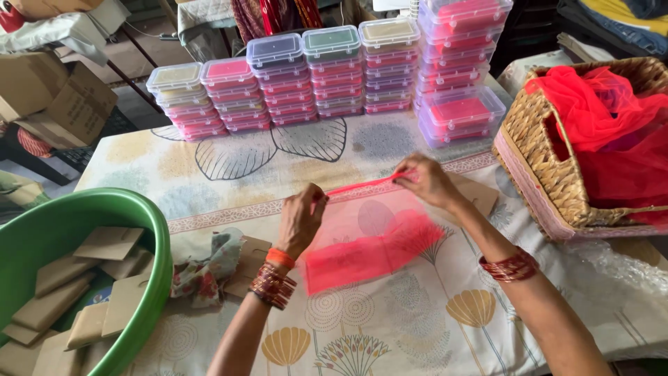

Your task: Wrapping small cardboard pieces with pink fabric and placing them into clear plastic storage containers.

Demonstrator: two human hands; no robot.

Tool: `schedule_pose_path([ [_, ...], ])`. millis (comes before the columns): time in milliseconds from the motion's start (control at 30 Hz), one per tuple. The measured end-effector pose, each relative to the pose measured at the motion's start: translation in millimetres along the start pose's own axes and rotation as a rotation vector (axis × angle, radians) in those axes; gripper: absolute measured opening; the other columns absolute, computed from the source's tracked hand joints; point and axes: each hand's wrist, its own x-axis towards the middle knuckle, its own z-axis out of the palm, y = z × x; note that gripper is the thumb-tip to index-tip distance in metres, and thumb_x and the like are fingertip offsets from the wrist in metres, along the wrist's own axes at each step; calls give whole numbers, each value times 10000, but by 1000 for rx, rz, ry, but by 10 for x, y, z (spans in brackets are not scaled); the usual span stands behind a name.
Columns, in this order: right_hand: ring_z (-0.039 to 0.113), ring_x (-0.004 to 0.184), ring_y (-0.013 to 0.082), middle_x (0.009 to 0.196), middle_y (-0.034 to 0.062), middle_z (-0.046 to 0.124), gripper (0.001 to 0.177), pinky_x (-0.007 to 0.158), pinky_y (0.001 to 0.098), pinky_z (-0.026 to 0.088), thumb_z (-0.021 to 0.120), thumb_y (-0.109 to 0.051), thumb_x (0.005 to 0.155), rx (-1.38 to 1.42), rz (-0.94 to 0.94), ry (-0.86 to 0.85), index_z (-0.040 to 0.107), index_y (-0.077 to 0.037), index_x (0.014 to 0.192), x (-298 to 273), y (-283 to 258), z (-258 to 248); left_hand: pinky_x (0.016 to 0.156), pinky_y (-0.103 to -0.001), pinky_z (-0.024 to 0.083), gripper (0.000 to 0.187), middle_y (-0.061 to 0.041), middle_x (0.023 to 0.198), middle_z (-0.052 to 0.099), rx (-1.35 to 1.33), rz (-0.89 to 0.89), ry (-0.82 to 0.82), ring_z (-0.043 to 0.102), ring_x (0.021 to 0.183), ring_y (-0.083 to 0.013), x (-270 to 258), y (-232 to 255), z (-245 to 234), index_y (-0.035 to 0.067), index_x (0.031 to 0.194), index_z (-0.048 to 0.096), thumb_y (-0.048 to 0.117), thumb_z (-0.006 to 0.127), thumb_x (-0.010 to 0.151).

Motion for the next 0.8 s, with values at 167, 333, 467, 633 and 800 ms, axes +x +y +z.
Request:
schedule_pose_path([
  [167,681,967,168,1017,69,702,146,913,336,572,764,-90,925,379,-137,282,649,-60,1009,-122,-501,-542,646,-318,539,221,-94,830,738,-293,235,112,705,727,-161,-72,463,-495,32,1112,602,177,698,975],
  [333,650,641,83,869,46,688,119,567,238,572,692,-99,994,724,-98,398,612,-78,1079,-293,-742,-851,612,-270,520,347,-112,756,643,-435,183,-151,684,720,-143,-128,656,-942,24,1223,670,156,773,919],
  [467,479,487,29,908,81,697,128,436,195,410,644,-76,1019,778,-47,370,572,-74,1125,-546,-935,-1053,679,-241,596,309,-26,832,683,-710,65,-391,763,784,-125,-274,947,-1394,-11,1203,670,139,729,938],
  [633,471,520,53,944,171,712,139,458,218,392,587,-76,1094,837,-34,214,529,-45,1217,-985,-1079,-1190,733,-287,634,264,-78,883,771,-907,121,-710,775,773,-144,-583,1119,-1734,-22,1202,641,68,674,956],
  [800,497,355,108,887,206,727,187,314,271,429,539,-142,1067,1225,43,-125,474,-39,1210,-1067,-1211,-1198,721,-289,614,197,-84,920,714,-1088,153,-986,752,722,-164,-575,1112,-1738,-6,1198,602,34,614,1006],
])
